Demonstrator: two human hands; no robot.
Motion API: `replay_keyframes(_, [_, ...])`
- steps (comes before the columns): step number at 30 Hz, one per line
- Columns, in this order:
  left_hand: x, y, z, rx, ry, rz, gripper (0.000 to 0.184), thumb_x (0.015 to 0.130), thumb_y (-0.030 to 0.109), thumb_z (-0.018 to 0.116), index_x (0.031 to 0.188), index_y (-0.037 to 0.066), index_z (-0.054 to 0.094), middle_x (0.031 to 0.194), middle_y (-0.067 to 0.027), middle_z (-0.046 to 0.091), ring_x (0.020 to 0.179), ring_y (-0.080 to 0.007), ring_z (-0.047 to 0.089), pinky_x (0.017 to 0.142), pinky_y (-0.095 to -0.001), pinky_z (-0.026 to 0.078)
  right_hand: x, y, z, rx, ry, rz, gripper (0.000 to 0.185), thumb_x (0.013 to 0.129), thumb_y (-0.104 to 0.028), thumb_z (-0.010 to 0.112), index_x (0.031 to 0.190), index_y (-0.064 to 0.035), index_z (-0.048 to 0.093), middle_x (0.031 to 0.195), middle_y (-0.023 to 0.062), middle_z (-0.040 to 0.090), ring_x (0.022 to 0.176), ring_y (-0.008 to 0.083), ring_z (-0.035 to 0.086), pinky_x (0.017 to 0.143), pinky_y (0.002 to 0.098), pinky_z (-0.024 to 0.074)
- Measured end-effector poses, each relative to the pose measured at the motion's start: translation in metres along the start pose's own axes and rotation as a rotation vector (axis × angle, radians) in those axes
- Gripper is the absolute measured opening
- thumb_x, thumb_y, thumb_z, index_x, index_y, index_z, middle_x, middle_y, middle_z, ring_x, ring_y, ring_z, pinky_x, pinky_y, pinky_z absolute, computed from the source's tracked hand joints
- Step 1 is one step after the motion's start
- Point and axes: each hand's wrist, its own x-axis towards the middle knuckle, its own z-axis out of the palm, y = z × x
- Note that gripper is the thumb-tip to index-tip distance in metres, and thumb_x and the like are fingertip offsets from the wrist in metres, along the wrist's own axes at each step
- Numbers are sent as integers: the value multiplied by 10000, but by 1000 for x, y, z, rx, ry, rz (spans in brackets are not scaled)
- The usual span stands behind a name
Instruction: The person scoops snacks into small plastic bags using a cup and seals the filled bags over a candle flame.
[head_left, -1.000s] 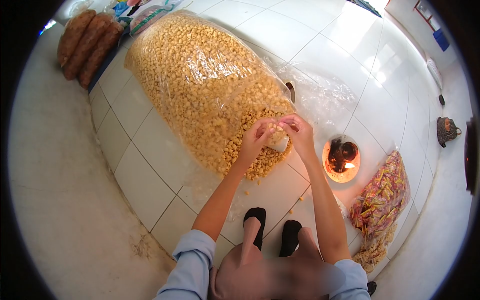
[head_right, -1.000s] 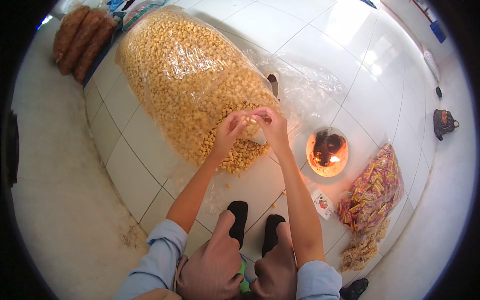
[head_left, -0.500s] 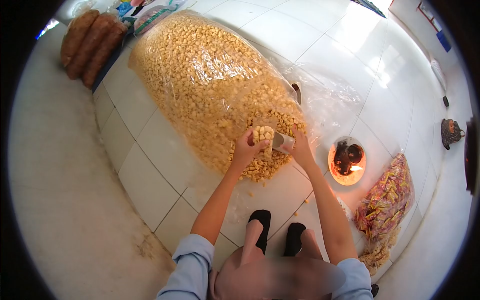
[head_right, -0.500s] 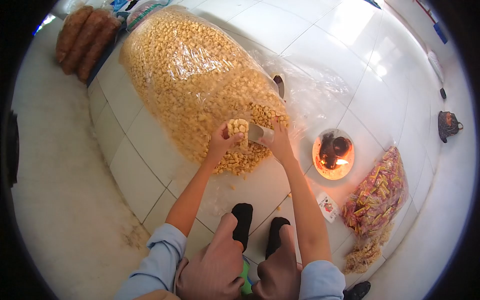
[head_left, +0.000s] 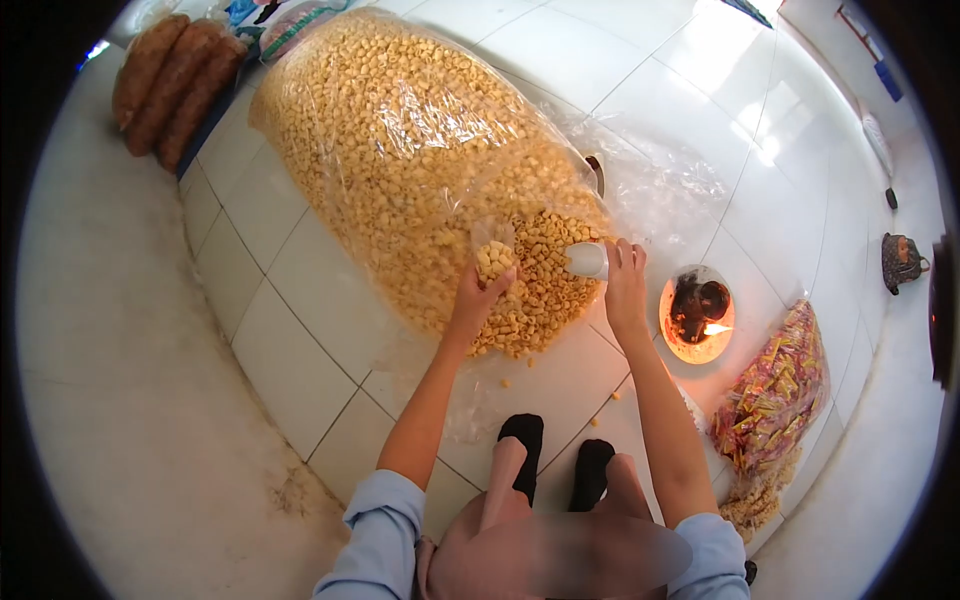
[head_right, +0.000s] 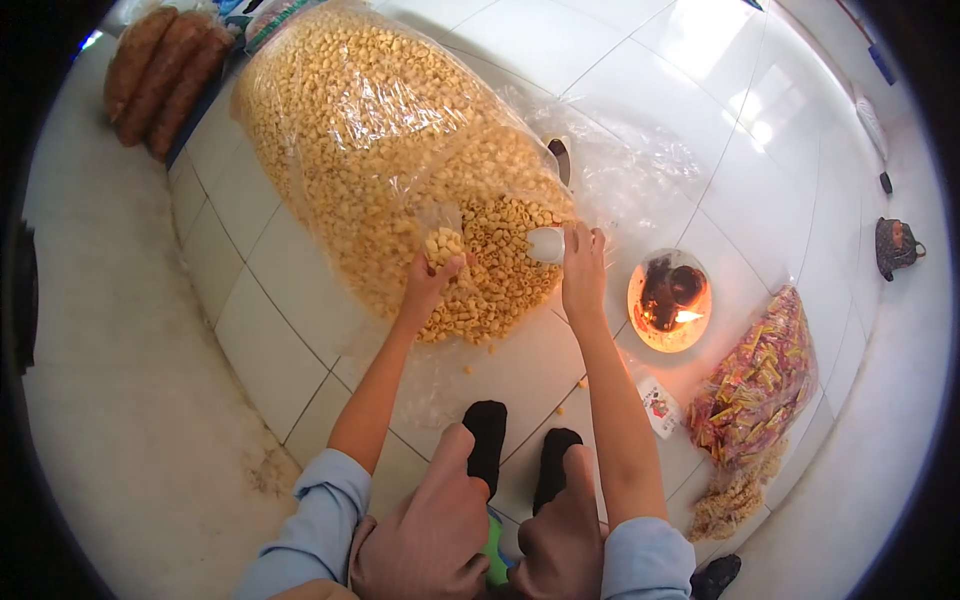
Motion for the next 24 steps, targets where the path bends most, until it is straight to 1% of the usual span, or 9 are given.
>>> replay_keyframes(6, [-8,6,6,163,46,4,481,757,253,673,1115,41,431,947,-58,559,846,-116,565,729,-254,481,-6,-14,34,41,-62,-27,534,637,126,514,1139,-42,447,1112,104,416,1071,328,371,836,347,436])
replay_keyframes(8, [-8,5,5,184,49,27,487,751,258,679,1110,40,432,941,-60,561,842,-119,566,729,-256,481,-8,-14,45,294,-95,-14,585,609,113,561,1152,-72,447,1141,108,413,1063,338,375,863,362,417])
replay_keyframes(9, [-7,2,5,200,49,53,493,745,262,684,1105,38,433,934,-63,562,838,-122,566,728,-258,481,-9,-14,45,295,-96,-12,585,609,113,561,1152,-72,447,1141,108,413,1063,338,375,863,362,417])
replay_keyframes(11, [-6,-3,3,233,66,54,488,741,261,689,1096,38,439,931,-63,564,831,-121,566,723,-258,480,-12,-12,44,461,-127,141,644,567,104,608,1159,-101,454,1160,111,413,1060,340,380,890,380,395])
replay_keyframes(12, [-6,-6,2,264,84,56,483,737,259,693,1088,39,445,928,-64,565,824,-121,566,717,-258,480,-10,-12,37,457,-128,140,644,567,104,608,1159,-101,454,1160,111,413,1060,340,380,890,380,395])
replay_keyframes(14, [-4,-11,2,255,58,85,476,734,259,696,1081,41,454,927,-64,568,814,-121,567,705,-258,478,-6,-7,17,489,-135,199,698,531,40,702,1173,-122,480,1165,95,423,1093,309,378,914,363,370])
replay_keyframes(18, [-3,-3,14,273,12,140,442,728,250,703,1056,51,481,904,-52,571,795,-122,567,671,-255,470,16,-1,-35,499,-17,103,712,529,51,701,1183,-116,475,1177,90,420,1098,292,379,916,361,370])
replay_keyframes(22, [4,-12,20,228,-46,153,420,726,239,704,1034,50,490,883,-47,567,787,-117,557,668,-251,458,45,-26,-119,416,30,-48,651,572,107,624,1167,-115,479,1156,77,427,1095,276,386,894,350,401])
replay_keyframes(24, [6,-12,24,253,-21,257,397,726,210,701,1018,43,490,869,-42,562,778,-109,543,669,-249,449,52,-35,-140,381,41,-104,629,588,133,576,1159,-111,477,1152,72,425,1100,276,381,880,356,420])
